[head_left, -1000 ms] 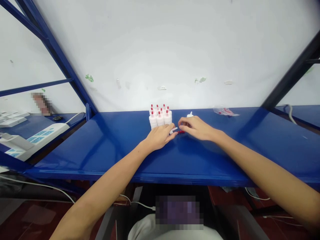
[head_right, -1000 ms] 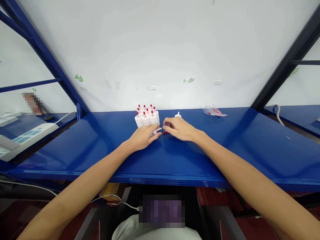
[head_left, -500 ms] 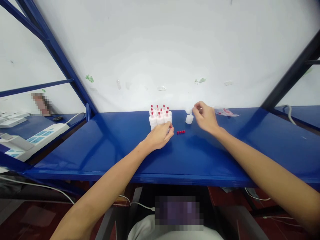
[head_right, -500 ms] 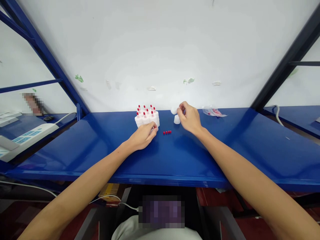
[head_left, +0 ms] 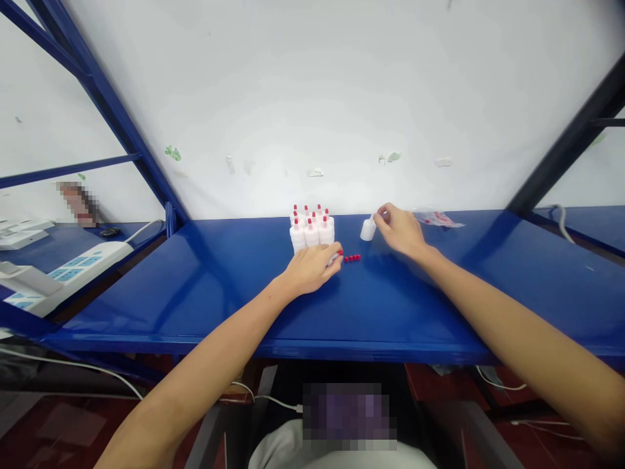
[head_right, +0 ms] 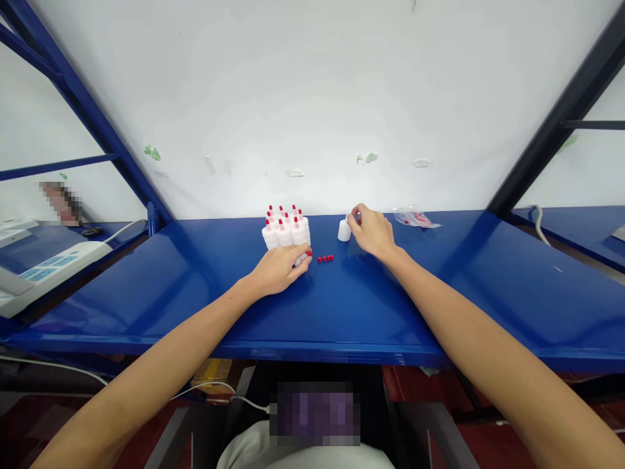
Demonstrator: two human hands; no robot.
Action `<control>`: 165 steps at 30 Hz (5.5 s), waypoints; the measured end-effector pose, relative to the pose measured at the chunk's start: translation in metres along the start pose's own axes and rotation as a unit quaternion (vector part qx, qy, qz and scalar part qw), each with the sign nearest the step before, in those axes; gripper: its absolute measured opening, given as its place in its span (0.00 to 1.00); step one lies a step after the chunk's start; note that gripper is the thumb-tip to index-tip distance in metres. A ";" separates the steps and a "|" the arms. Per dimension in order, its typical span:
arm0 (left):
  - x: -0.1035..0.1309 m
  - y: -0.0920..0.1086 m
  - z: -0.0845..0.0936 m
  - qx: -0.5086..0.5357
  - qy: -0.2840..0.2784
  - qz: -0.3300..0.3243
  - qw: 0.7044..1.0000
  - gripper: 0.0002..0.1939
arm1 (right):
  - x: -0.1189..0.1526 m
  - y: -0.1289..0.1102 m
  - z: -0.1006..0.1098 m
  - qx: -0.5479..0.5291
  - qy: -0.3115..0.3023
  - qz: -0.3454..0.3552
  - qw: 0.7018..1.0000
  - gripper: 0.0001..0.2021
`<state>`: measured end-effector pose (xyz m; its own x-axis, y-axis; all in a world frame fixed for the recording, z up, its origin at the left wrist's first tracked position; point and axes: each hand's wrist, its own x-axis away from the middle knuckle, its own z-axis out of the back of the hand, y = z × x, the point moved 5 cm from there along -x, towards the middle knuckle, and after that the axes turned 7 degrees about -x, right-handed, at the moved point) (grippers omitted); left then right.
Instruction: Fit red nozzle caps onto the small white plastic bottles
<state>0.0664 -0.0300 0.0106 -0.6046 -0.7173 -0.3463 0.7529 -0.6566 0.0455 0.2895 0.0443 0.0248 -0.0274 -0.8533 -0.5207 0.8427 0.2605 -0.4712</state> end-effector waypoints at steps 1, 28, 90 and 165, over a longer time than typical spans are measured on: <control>0.000 -0.001 0.000 -0.001 0.003 0.003 1.000 0.15 | 0.001 -0.003 0.002 -0.009 0.002 0.010 1.000 0.14; -0.001 0.002 0.001 -0.022 0.007 -0.015 1.000 0.11 | 0.067 -0.095 -0.022 0.079 -0.286 0.304 0.905 0.12; 0.001 -0.011 0.006 0.205 -0.012 -0.061 0.977 0.19 | 0.005 -0.013 0.029 -0.109 0.102 0.056 0.987 0.13; -0.001 0.007 0.003 0.280 0.052 0.011 0.959 0.08 | 0.062 -0.102 0.003 -0.167 -0.218 0.284 0.919 0.12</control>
<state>0.0713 -0.0350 0.0138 -0.5389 -0.7245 -0.4299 0.4901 -0.6847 0.5395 0.2038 -0.0368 0.0426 0.6452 -0.6172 -0.4503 0.4404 0.7821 -0.4409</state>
